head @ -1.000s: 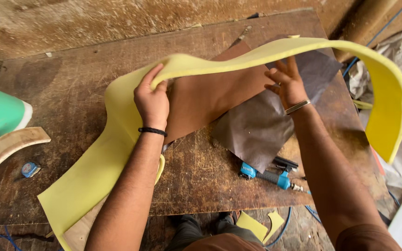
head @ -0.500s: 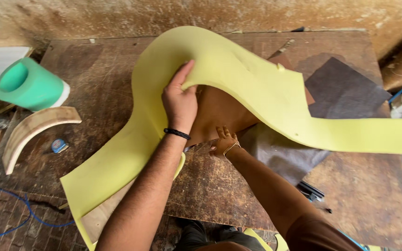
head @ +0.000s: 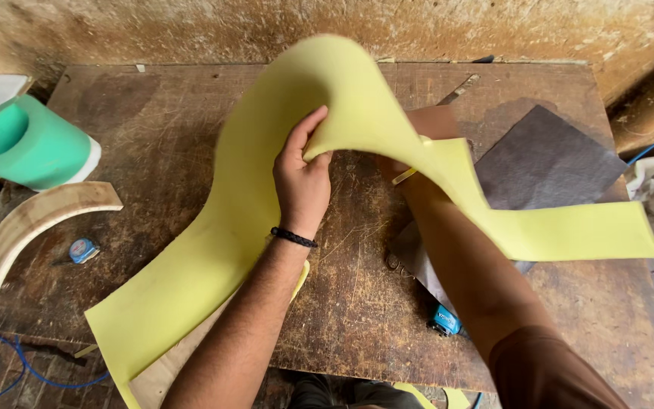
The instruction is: The person uses a knife to cut yellow foam sheets around a curved wooden template, then removes the excess foam and places a dark brown sheet on the workbench.
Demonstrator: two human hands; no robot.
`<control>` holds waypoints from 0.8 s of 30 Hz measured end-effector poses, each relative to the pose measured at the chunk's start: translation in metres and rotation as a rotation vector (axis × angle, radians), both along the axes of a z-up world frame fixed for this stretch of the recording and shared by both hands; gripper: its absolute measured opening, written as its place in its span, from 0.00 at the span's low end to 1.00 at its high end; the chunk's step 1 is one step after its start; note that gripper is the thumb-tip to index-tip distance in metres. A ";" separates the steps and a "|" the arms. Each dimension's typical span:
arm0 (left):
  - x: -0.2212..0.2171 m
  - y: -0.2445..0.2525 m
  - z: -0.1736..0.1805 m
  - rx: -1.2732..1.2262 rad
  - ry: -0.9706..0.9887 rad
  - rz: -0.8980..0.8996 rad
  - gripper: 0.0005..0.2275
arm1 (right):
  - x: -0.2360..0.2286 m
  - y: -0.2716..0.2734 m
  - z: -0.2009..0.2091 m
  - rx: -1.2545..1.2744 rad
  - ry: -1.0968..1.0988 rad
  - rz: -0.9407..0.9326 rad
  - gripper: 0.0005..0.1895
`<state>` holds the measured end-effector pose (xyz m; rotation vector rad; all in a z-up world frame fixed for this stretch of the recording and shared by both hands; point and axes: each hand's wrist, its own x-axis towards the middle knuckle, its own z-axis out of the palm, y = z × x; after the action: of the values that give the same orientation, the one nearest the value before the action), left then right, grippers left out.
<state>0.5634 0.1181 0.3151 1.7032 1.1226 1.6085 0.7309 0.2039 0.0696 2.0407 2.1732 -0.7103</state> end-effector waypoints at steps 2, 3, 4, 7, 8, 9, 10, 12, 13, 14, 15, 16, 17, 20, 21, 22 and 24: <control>-0.002 -0.001 0.004 0.011 0.016 -0.005 0.19 | 0.003 -0.014 0.012 0.004 0.017 -0.008 0.41; -0.001 -0.003 0.003 0.032 0.054 0.008 0.19 | 0.004 -0.028 0.021 -0.011 0.027 0.013 0.40; 0.000 -0.004 0.000 0.055 0.092 0.021 0.20 | 0.002 -0.047 0.032 -0.049 0.047 0.052 0.39; 0.016 -0.011 -0.025 0.034 0.131 -0.052 0.22 | -0.002 -0.126 0.073 -0.284 0.125 0.184 0.37; 0.025 -0.012 -0.038 -0.039 0.139 -0.071 0.22 | 0.001 -0.156 0.089 -0.415 0.177 0.232 0.36; 0.034 -0.014 -0.052 -0.111 0.146 -0.085 0.21 | 0.010 -0.180 0.106 -0.544 0.235 0.273 0.35; 0.043 -0.015 -0.068 -0.237 0.123 -0.131 0.20 | 0.025 -0.199 0.124 -0.632 0.310 0.286 0.34; 0.059 -0.019 -0.102 -0.357 0.066 -0.179 0.17 | 0.073 -0.216 0.155 -0.739 0.490 0.270 0.33; 0.066 -0.020 -0.119 -0.348 0.036 -0.188 0.16 | 0.104 -0.215 0.168 -0.689 0.599 0.214 0.28; 0.073 -0.022 -0.135 -0.340 0.005 -0.198 0.15 | 0.141 -0.207 0.181 -0.637 0.706 0.158 0.24; 0.081 -0.025 -0.150 -0.433 -0.006 -0.183 0.15 | 0.176 -0.198 0.190 -0.494 0.887 0.063 0.20; 0.089 -0.027 -0.165 -0.526 -0.018 -0.169 0.15 | 0.199 -0.185 0.189 -0.342 1.058 -0.035 0.21; 0.096 -0.029 -0.176 -0.620 -0.029 -0.154 0.15 | 0.219 -0.169 0.187 -0.115 0.952 -0.182 0.16; 0.108 -0.042 -0.200 -0.594 0.059 -0.116 0.15 | 0.258 -0.091 0.165 0.333 0.887 -0.468 0.12; 0.109 -0.048 -0.206 -0.671 0.021 -0.137 0.15 | 0.263 -0.062 0.155 0.346 0.800 -0.555 0.13; 0.109 -0.055 -0.210 -0.748 -0.019 -0.159 0.15 | 0.265 -0.034 0.143 0.360 0.711 -0.640 0.15; 0.107 -0.070 -0.217 -0.870 0.061 -0.164 0.18 | 0.267 0.021 0.120 0.412 0.369 -0.525 0.16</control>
<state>0.6706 0.0482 0.0984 1.2059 1.3878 0.7677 0.9977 0.2252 0.1891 2.9687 2.0989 -0.7848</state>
